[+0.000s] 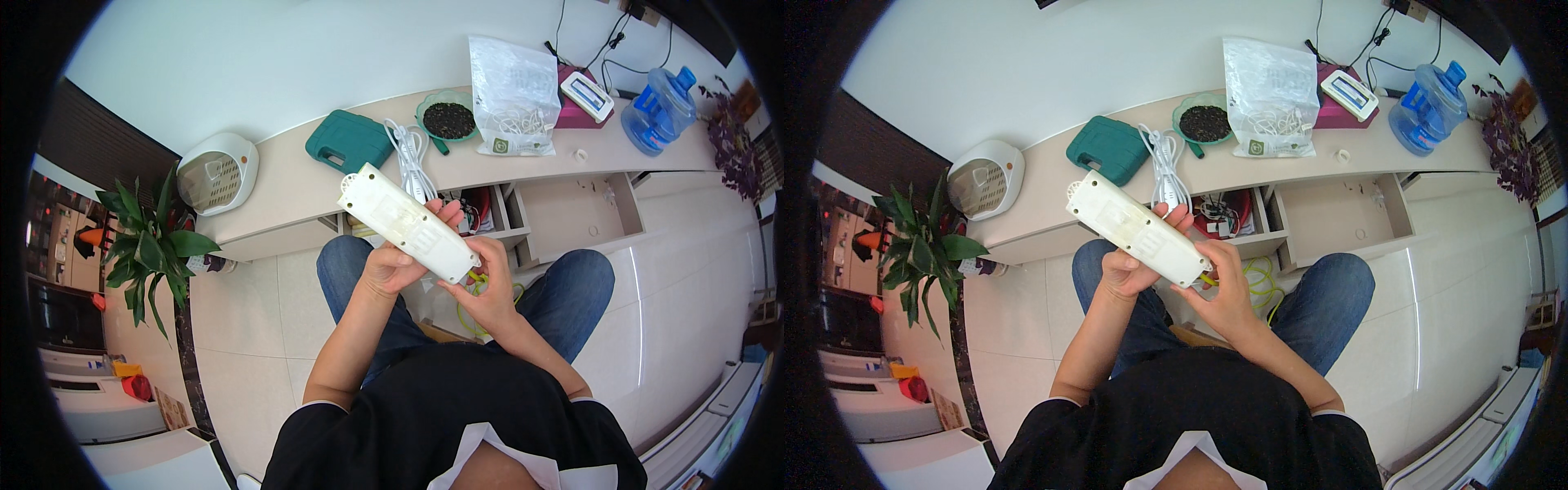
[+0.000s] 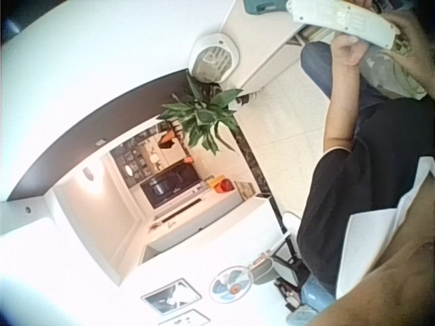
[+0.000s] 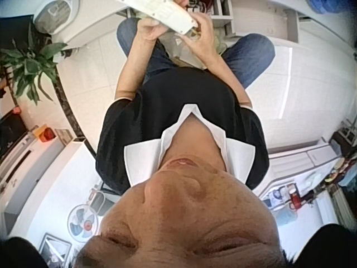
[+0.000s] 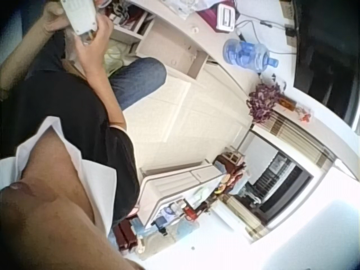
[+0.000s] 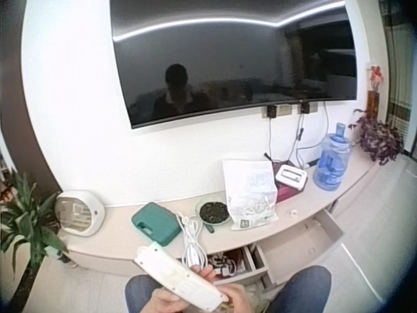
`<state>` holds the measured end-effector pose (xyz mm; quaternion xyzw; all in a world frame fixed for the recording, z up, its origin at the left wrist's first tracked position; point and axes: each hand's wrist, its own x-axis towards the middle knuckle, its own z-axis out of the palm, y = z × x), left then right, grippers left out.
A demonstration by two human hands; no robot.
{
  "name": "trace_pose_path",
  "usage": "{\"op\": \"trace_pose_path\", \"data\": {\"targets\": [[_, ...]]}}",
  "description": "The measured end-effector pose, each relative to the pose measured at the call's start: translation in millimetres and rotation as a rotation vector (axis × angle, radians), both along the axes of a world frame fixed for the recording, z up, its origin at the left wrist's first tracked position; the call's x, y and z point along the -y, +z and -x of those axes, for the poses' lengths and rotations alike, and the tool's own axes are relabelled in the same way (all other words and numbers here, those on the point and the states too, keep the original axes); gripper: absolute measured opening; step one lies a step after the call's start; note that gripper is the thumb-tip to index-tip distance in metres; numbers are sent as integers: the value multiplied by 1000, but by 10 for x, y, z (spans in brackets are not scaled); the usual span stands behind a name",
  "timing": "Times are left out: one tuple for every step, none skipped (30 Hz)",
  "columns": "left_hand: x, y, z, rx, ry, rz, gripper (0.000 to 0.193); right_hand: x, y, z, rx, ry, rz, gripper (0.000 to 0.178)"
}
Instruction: The person sits on the floor and handles a white power strip, then switches to a green power strip. They use a screwdriver to unscrew the casing of the green power strip, inspect the internal components, and place the screwdriver into a tool kit.
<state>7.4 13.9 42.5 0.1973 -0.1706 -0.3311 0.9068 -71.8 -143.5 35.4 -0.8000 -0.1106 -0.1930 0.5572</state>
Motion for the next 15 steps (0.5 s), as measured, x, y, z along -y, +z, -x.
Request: {"op": "trace_pose_path", "data": {"targets": [[2, -2, -2, -1, -1, 3, 86, -2, -17, -3, -6, 0, -7, 67], [3, -6, -5, -1, -2, 6, 86, -3, -26, -4, -12, 0, -15, 67], [3, -9, -6, -2, -2, 9, 86, -6, -27, -1, -18, -9, -27, 66], [6, -10, -2, 4, 17, -18, 86, -9, -27, 3, -25, -18, -40, 64], [10, -10, 6, 11, 36, -45, 86, -12, -28, 5, -32, -27, -52, 63], [14, -9, 11, 17, 55, -71, 86, -9, -32, 5, -30, -20, -37, 64], [13, -6, 13, 18, 54, -71, 86, -4, -39, 3, -28, -13, -21, 66], [12, -3, 13, 19, 53, -72, 86, 1, -43, 2, -26, -6, -6, 68], [10, 0, 15, 20, 52, -73, 86, 2, -45, 4, -25, -6, -5, 68], [10, 5, 16, 20, 52, -76, 86, 3, -45, 6, -24, -7, -5, 68], [10, 10, 16, 21, 53, -79, 86, 3, -46, 5, -22, -7, -5, 68], [15, 9, 24, 19, 52, -82, 86, 5, -55, 8, -11, -12, 0, 67], [16, 11, 25, 11, 37, -58, 86, 7, -67, 5, -1, -17, 5, 67], [11, 18, 15, 3, 21, -34, 87, 9, -73, 0, 10, -23, 9, 67], [14, 7, 21, -12, 3, -9, 87, 11, -75, 9, 4, -27, -5, 66]]}}
